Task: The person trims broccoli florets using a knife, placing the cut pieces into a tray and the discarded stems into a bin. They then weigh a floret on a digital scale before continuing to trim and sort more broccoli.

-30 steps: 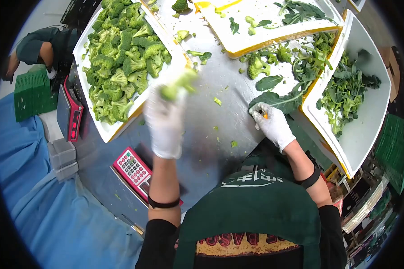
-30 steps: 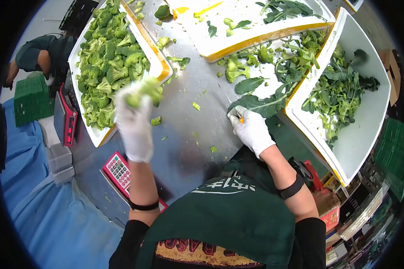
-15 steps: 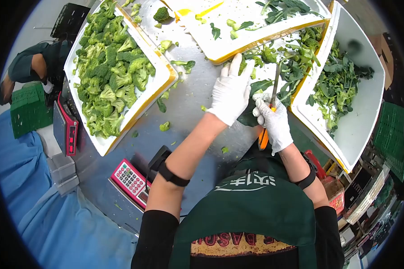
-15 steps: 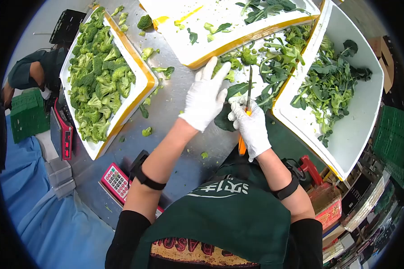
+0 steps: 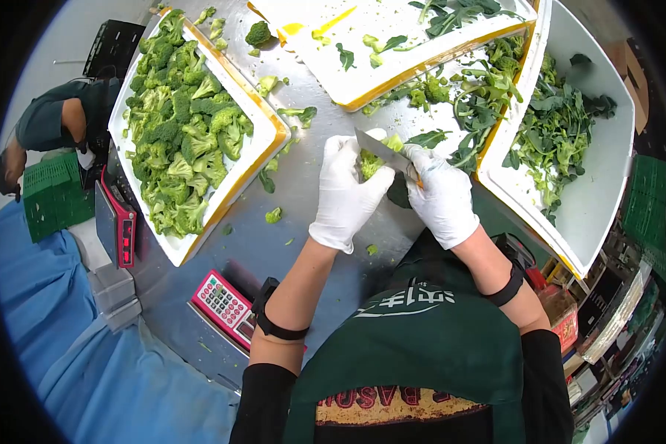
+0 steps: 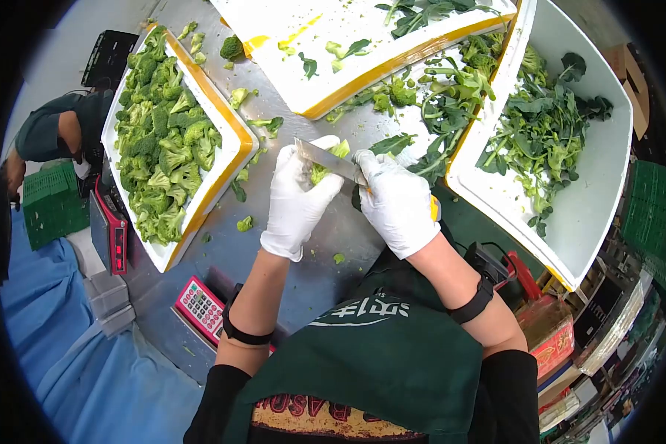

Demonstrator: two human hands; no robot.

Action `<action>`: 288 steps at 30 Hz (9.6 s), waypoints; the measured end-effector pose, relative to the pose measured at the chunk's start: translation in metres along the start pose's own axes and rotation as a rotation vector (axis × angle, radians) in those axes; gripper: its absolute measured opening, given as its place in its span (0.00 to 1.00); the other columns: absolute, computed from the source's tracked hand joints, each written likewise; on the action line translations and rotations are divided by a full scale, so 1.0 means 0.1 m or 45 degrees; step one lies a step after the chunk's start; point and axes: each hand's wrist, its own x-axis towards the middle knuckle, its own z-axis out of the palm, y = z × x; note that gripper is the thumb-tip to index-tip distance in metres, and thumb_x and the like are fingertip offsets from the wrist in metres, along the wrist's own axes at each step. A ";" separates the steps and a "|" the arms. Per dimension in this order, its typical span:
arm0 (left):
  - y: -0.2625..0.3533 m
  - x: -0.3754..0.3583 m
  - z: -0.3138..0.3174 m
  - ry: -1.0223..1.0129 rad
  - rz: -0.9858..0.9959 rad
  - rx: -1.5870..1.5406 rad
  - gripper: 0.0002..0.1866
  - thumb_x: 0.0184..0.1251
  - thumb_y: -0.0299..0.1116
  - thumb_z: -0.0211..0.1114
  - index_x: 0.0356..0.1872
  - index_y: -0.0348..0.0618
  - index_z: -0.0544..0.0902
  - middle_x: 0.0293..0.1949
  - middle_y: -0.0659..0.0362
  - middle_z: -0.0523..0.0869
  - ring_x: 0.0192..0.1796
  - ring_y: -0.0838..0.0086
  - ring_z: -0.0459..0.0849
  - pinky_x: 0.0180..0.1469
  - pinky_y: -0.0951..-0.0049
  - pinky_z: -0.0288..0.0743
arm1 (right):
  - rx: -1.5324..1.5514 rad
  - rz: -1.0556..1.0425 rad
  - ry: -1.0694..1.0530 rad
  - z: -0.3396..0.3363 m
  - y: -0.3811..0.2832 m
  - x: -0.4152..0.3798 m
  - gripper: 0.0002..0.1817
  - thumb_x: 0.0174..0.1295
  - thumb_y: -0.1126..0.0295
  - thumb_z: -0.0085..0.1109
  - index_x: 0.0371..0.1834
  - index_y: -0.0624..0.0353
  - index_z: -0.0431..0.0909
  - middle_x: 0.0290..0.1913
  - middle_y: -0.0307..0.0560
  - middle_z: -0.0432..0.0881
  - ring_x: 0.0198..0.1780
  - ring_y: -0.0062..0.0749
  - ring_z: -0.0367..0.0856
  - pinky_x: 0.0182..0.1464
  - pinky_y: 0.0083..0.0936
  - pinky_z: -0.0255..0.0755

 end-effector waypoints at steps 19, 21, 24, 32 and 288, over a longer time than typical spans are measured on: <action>-0.01 -0.21 -0.79 -0.162 -0.515 -1.764 0.30 0.74 0.35 0.53 0.73 0.36 0.59 0.67 0.36 0.68 0.68 0.48 0.70 0.64 0.54 0.73 | 0.867 0.842 -0.470 0.01 0.03 0.08 0.09 0.70 0.69 0.54 0.48 0.60 0.78 0.25 0.35 0.78 0.22 0.13 0.69 0.26 0.14 0.64; -0.04 -0.20 -0.88 -0.146 -0.501 -1.759 0.29 0.74 0.34 0.53 0.73 0.36 0.59 0.67 0.36 0.68 0.66 0.49 0.72 0.62 0.55 0.74 | 0.859 0.805 -0.478 0.06 0.05 0.06 0.10 0.70 0.69 0.54 0.48 0.60 0.78 0.25 0.35 0.78 0.22 0.13 0.70 0.26 0.14 0.65; -0.13 -0.13 -1.11 -0.067 -0.503 -1.764 0.26 0.74 0.31 0.52 0.71 0.35 0.62 0.66 0.36 0.69 0.62 0.51 0.75 0.58 0.59 0.77 | 0.816 0.788 -0.488 0.04 0.04 0.06 0.10 0.71 0.68 0.54 0.49 0.61 0.78 0.25 0.35 0.78 0.22 0.13 0.70 0.26 0.15 0.65; 0.23 0.01 -2.35 1.014 -0.028 -1.110 0.34 0.72 0.39 0.60 0.72 0.38 0.55 0.69 0.36 0.61 0.68 0.45 0.69 0.65 0.50 0.71 | 1.024 0.781 -0.425 -0.01 0.25 0.05 0.09 0.71 0.70 0.55 0.49 0.60 0.78 0.27 0.34 0.78 0.22 0.12 0.69 0.25 0.12 0.64; -0.24 -0.85 -0.56 0.050 0.291 -0.145 0.63 0.45 0.28 0.79 0.77 0.40 0.40 0.76 0.47 0.50 0.77 0.58 0.54 0.76 0.61 0.52 | 1.823 0.965 -0.523 0.18 -0.47 -0.05 0.22 0.56 0.77 0.69 0.54 0.55 0.73 0.35 0.34 0.82 0.27 0.13 0.78 0.22 0.10 0.60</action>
